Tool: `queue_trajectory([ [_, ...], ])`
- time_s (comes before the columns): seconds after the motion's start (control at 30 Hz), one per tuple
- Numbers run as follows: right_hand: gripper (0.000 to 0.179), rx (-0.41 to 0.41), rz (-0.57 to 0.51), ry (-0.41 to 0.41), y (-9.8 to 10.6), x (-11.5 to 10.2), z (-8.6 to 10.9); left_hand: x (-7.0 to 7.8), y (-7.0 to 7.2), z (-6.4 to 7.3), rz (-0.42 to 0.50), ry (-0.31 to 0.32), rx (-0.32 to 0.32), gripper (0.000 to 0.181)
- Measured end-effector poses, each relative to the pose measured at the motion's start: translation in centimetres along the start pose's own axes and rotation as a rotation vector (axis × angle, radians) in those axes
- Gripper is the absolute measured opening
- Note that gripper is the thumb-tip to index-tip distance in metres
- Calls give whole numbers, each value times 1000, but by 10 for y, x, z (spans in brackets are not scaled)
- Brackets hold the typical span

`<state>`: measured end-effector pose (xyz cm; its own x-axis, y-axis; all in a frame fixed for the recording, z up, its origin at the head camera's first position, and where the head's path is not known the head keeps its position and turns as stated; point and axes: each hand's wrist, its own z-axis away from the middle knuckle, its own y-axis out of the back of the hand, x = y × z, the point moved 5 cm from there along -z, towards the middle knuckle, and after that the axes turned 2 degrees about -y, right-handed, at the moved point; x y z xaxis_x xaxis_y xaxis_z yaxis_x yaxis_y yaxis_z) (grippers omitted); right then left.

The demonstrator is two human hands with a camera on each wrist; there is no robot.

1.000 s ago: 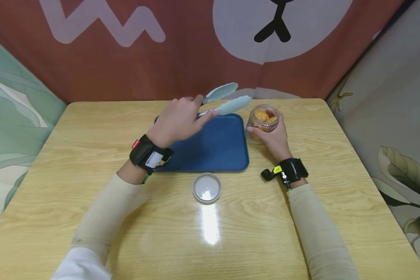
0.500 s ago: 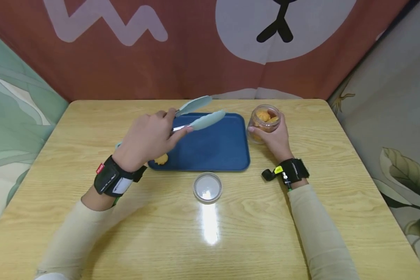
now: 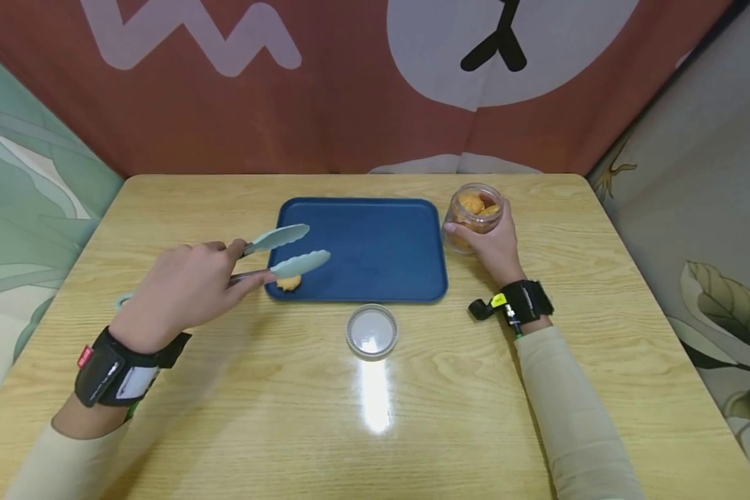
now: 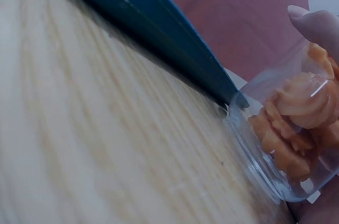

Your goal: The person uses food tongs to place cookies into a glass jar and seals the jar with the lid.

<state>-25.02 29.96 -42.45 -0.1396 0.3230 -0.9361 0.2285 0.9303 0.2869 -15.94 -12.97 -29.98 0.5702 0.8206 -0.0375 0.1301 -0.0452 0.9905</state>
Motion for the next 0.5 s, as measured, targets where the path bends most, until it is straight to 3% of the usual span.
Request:
queue_trajectory([
  [0.23, 89, 1, 0, 4, 1, 0, 0, -4, -8, 17, -16, 14, -84, 52],
  [0.5, 90, 7, -6, 9, 1, 1, -2, -9, -21, 18, 8, 7, -124, 53],
])
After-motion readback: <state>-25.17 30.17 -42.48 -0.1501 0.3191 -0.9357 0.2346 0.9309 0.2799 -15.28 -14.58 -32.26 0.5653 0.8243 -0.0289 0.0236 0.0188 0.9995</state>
